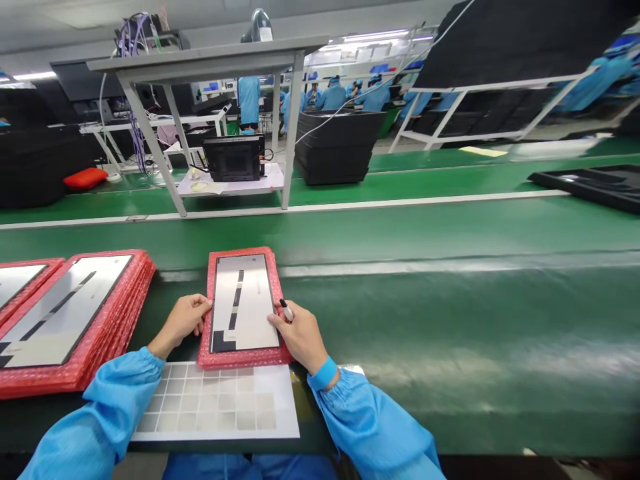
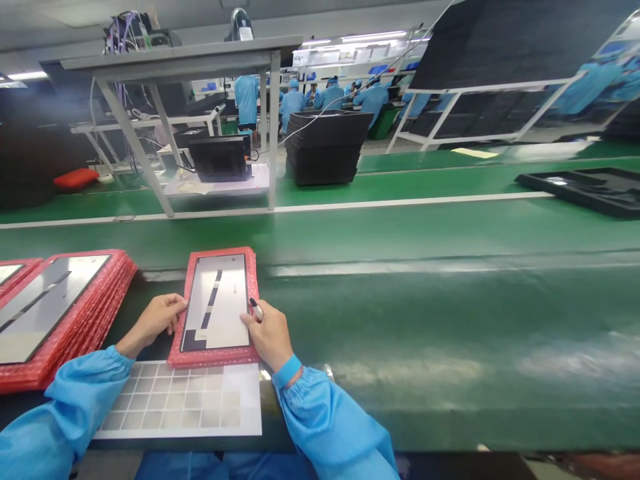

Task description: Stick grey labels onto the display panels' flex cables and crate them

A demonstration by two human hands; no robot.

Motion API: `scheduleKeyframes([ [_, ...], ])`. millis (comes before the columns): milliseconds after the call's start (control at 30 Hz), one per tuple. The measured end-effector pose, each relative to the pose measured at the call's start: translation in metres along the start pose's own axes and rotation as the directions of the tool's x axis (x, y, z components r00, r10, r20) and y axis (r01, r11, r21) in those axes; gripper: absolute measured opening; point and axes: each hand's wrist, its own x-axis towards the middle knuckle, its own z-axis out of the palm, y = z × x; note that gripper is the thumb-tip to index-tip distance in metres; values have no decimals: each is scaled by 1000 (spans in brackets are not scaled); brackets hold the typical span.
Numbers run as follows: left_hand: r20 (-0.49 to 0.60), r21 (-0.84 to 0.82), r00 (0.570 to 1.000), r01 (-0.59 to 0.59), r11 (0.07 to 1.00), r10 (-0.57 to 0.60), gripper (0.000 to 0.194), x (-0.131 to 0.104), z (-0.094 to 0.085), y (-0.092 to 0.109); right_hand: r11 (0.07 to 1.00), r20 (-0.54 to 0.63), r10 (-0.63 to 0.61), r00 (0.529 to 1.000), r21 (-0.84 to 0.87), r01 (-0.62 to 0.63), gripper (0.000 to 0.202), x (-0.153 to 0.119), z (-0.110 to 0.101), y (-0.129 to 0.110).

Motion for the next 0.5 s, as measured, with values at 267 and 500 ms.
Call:
scheduleKeyframes([
  [267, 14, 24, 1000, -1, 1000, 1, 47, -2, 2, 2, 999, -29, 25, 999, 46, -23, 25, 0, 4, 5],
  [500, -171, -10, 969, -186, 983, 181, 35, -13, 11, 23, 999, -3, 27, 1000, -17, -27, 36, 1, 0, 1],
])
